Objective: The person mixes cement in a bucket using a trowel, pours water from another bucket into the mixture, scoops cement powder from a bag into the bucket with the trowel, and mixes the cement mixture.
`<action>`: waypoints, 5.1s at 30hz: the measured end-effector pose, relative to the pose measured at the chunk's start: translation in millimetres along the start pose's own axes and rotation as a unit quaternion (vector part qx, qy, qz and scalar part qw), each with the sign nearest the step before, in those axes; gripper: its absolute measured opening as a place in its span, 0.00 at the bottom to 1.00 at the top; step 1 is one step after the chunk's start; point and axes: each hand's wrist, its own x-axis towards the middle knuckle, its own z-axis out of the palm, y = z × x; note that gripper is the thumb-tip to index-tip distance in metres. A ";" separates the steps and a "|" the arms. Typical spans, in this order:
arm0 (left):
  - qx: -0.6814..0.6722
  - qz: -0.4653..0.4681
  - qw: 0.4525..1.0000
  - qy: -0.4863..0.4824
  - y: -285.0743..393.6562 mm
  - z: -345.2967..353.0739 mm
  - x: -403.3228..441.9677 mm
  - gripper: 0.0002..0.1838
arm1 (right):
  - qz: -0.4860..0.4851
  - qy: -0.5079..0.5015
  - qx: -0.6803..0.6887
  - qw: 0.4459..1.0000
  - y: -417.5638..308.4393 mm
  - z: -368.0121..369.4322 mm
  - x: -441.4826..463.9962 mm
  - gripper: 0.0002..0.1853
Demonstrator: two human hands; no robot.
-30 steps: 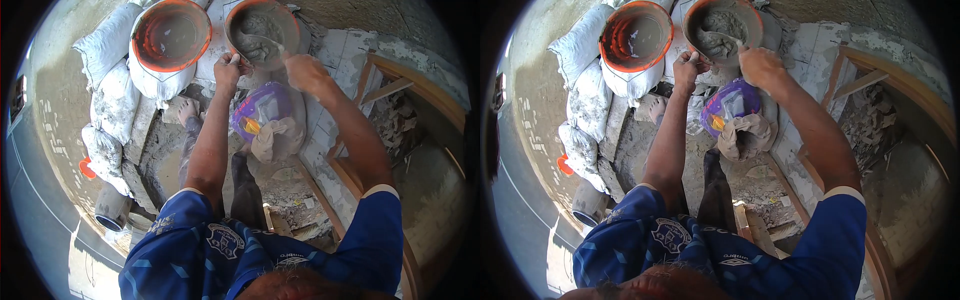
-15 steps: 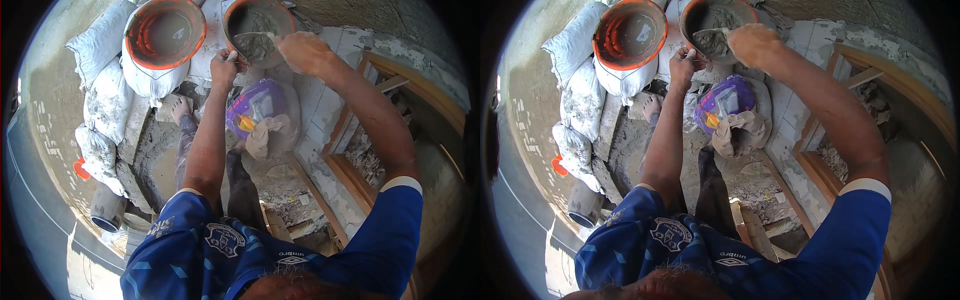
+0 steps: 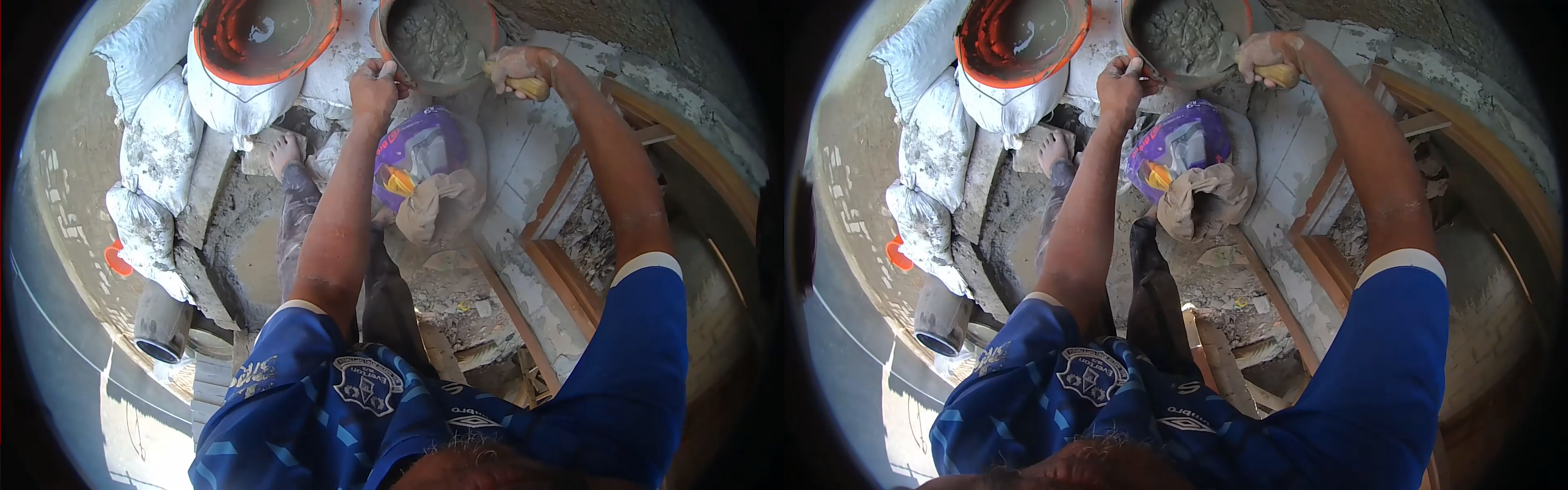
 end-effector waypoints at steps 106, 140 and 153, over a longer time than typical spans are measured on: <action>0.025 0.019 0.998 -0.048 14.2 4.5 15.0 0.09 | -0.402 -0.206 0.749 0.486 -15.2 160.9 62.9 0.15; -0.017 -0.009 0.999 -0.032 17.2 2.0 23.9 0.07 | -0.125 0.342 -0.245 0.898 -67.2 72.5 -17.7 0.15; 0.003 -0.012 0.999 -0.047 20.5 -4.1 25.6 0.07 | -0.125 0.307 -0.381 0.863 -93.6 31.6 -26.1 0.19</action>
